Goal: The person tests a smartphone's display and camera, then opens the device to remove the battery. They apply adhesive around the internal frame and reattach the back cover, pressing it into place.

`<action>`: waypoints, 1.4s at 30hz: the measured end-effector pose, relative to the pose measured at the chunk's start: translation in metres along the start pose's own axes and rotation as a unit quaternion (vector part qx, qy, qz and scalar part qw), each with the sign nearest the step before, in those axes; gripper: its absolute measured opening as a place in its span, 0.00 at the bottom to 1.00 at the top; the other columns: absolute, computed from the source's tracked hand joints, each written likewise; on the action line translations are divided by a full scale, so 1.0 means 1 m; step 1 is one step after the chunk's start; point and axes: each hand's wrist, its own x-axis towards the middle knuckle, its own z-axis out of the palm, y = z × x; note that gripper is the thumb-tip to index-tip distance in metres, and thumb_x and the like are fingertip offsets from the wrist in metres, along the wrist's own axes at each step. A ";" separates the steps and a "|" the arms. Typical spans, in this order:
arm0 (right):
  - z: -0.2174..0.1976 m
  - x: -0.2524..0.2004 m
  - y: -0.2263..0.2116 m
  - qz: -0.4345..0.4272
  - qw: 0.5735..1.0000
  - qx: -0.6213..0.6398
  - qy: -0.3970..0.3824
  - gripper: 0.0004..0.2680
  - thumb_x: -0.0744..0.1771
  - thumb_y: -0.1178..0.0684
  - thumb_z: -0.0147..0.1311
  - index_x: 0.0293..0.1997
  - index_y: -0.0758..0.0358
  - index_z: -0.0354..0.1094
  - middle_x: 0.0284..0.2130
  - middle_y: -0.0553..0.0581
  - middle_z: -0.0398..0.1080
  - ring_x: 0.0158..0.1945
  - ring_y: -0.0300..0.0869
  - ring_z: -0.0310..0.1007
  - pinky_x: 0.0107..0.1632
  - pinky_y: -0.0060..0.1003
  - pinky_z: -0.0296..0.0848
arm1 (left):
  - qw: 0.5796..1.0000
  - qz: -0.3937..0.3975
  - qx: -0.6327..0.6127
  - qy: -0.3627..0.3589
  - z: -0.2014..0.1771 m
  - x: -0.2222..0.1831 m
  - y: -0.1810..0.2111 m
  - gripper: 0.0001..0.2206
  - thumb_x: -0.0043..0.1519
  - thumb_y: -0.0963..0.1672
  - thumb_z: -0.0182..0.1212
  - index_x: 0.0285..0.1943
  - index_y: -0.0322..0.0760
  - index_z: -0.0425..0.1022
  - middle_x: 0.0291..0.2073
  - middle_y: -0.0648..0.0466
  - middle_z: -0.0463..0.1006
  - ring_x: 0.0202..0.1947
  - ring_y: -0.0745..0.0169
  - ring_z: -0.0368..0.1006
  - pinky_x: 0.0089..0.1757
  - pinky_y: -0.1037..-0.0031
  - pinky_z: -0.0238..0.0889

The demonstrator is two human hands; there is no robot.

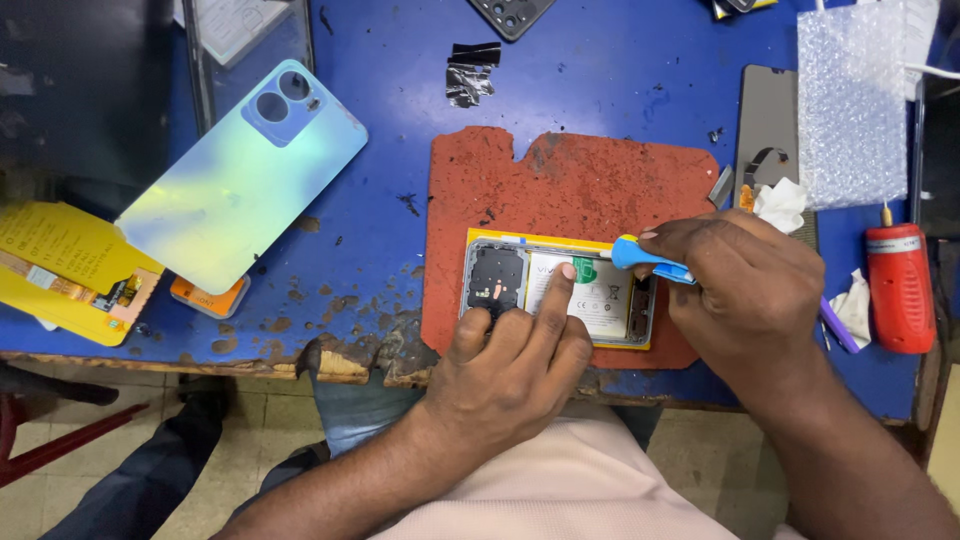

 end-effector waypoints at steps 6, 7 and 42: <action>-0.002 -0.002 0.003 -0.002 1.000 0.005 0.002 0.08 0.61 0.73 0.60 0.37 0.68 0.72 0.36 0.59 0.78 0.38 0.45 0.80 0.38 0.35 0.75 | 1.000 -0.001 0.001 -0.001 0.001 0.000 0.001 0.05 0.68 0.47 0.57 0.43 0.45 0.75 0.59 0.49 0.80 0.32 0.70 0.61 0.44 0.71 0.50; -0.003 -0.002 0.003 0.000 1.000 0.004 0.002 0.08 0.61 0.73 0.59 0.37 0.68 0.73 0.36 0.59 0.78 0.38 0.46 0.80 0.38 0.35 0.75 | 1.000 -0.001 0.002 -0.001 0.001 0.000 0.001 0.05 0.68 0.47 0.57 0.43 0.45 0.75 0.59 0.49 0.80 0.32 0.70 0.61 0.44 0.71 0.50; -0.018 -0.030 0.022 0.028 1.000 -0.004 0.013 0.08 0.60 0.71 0.62 0.36 0.68 0.72 0.37 0.58 0.78 0.39 0.45 0.80 0.38 0.35 0.75 | 1.000 0.004 0.012 -0.023 0.001 0.001 0.003 0.04 0.67 0.45 0.58 0.40 0.44 0.76 0.58 0.51 0.81 0.32 0.68 0.61 0.45 0.69 0.50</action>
